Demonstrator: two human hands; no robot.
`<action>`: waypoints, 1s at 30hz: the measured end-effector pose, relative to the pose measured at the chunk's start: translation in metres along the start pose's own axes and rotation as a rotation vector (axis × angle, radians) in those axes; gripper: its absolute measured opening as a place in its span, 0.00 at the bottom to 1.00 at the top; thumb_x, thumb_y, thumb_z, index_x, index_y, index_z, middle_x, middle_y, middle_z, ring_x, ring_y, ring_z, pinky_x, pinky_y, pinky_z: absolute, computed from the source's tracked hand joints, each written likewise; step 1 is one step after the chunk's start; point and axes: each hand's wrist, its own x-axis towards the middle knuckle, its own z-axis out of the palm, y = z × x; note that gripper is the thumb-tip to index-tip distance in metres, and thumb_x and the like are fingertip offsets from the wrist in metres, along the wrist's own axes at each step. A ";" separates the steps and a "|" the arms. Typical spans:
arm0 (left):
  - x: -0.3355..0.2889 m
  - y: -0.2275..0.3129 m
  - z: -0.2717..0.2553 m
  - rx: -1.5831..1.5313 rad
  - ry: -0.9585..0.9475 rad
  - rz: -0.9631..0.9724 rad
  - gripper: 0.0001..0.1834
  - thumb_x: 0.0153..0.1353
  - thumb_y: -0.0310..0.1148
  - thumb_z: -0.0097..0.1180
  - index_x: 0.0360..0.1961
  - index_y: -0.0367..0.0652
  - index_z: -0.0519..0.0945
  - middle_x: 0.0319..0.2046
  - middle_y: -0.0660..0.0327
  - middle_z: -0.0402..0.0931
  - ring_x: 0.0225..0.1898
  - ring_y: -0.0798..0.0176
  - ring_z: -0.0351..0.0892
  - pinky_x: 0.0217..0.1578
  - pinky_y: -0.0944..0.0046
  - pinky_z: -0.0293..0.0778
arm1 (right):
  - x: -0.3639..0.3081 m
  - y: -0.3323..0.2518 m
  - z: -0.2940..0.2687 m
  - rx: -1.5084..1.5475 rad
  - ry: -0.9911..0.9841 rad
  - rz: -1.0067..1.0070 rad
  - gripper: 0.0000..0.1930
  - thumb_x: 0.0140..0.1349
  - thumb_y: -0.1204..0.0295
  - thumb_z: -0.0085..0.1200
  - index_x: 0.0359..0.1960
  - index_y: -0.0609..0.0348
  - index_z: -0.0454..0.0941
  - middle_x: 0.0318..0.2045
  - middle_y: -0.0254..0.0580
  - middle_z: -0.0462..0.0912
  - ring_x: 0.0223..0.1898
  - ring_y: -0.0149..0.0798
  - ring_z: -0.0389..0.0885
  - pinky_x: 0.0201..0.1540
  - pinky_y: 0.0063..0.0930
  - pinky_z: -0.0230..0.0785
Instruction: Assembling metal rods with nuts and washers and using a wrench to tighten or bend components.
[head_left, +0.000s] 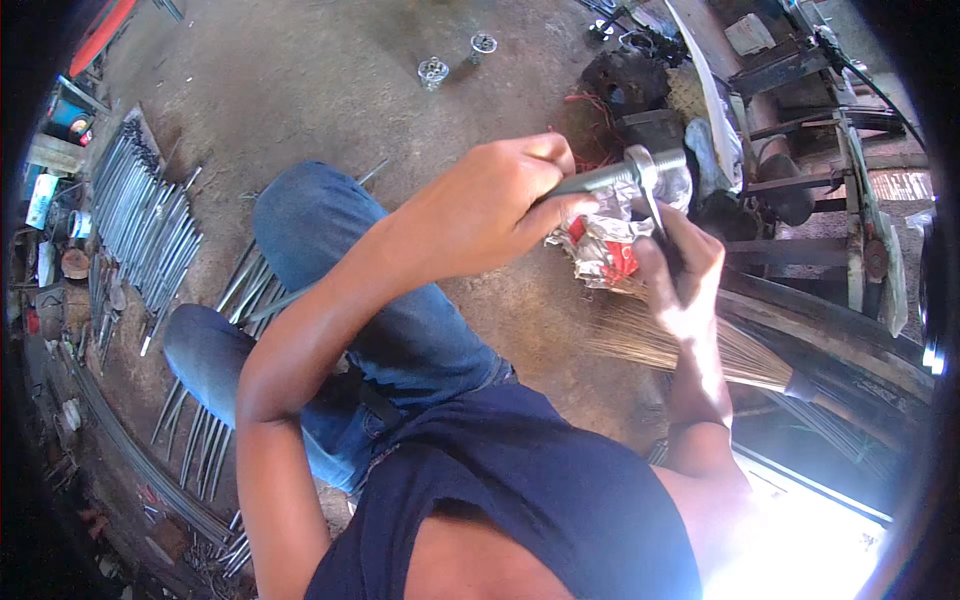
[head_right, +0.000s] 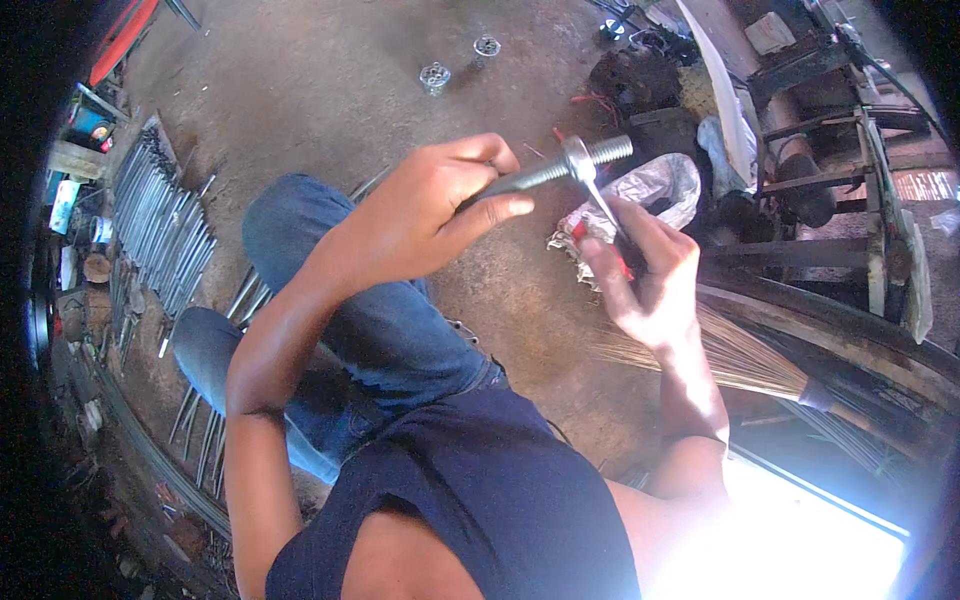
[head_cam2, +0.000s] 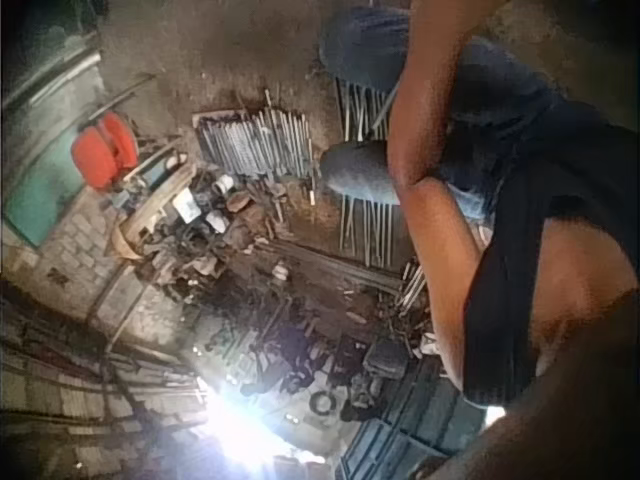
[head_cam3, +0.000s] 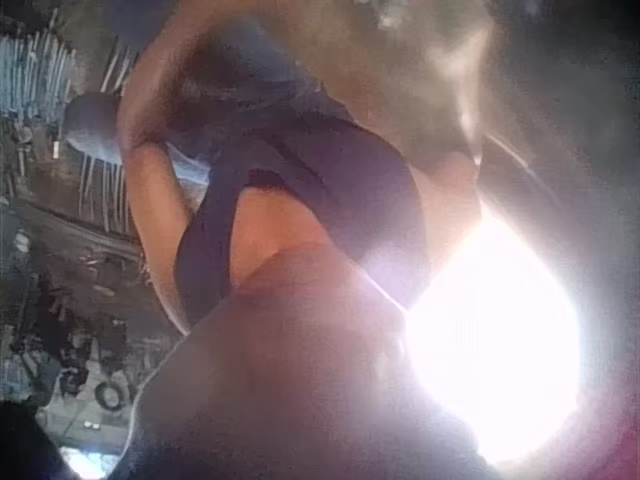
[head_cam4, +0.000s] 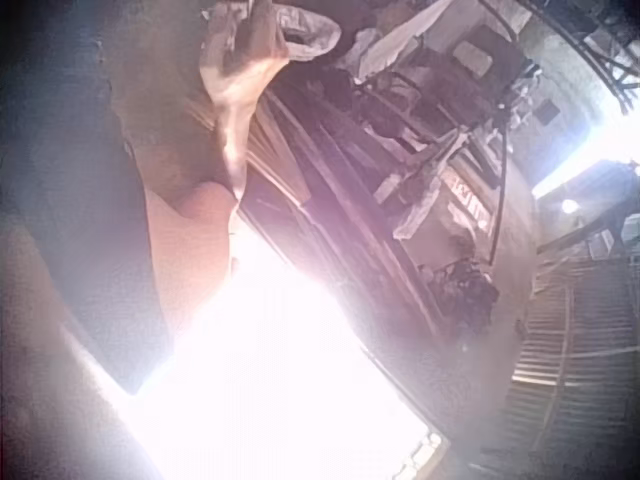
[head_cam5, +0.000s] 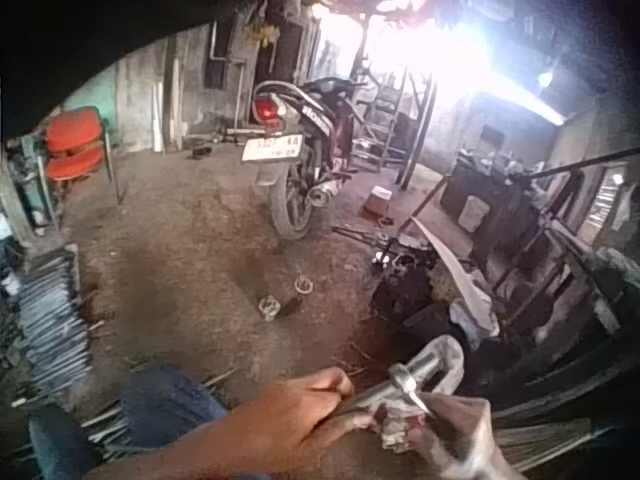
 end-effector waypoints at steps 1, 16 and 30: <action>0.000 0.002 0.001 -0.015 -0.006 -0.001 0.14 0.64 0.34 0.57 0.30 0.29 0.77 0.35 0.51 0.75 0.34 0.49 0.76 0.36 0.55 0.71 | 0.004 -0.001 0.006 -0.024 0.055 -0.015 0.09 0.55 0.75 0.62 0.36 0.69 0.80 0.23 0.47 0.82 0.23 0.36 0.82 0.27 0.26 0.70; -0.002 0.007 0.008 0.252 0.140 0.020 0.12 0.59 0.31 0.61 0.28 0.32 0.76 0.36 0.53 0.75 0.29 0.46 0.80 0.31 0.52 0.76 | 0.133 0.079 0.020 -0.090 -0.490 -0.259 0.06 0.57 0.72 0.62 0.31 0.63 0.81 0.20 0.47 0.78 0.22 0.39 0.77 0.29 0.32 0.69; -0.006 0.013 0.008 0.413 0.185 0.034 0.13 0.61 0.35 0.60 0.28 0.34 0.75 0.36 0.56 0.73 0.24 0.49 0.79 0.25 0.54 0.76 | 0.263 0.027 -0.016 -0.844 -0.649 -0.784 0.16 0.58 0.60 0.62 0.30 0.63 0.77 0.22 0.46 0.78 0.29 0.47 0.80 0.33 0.38 0.70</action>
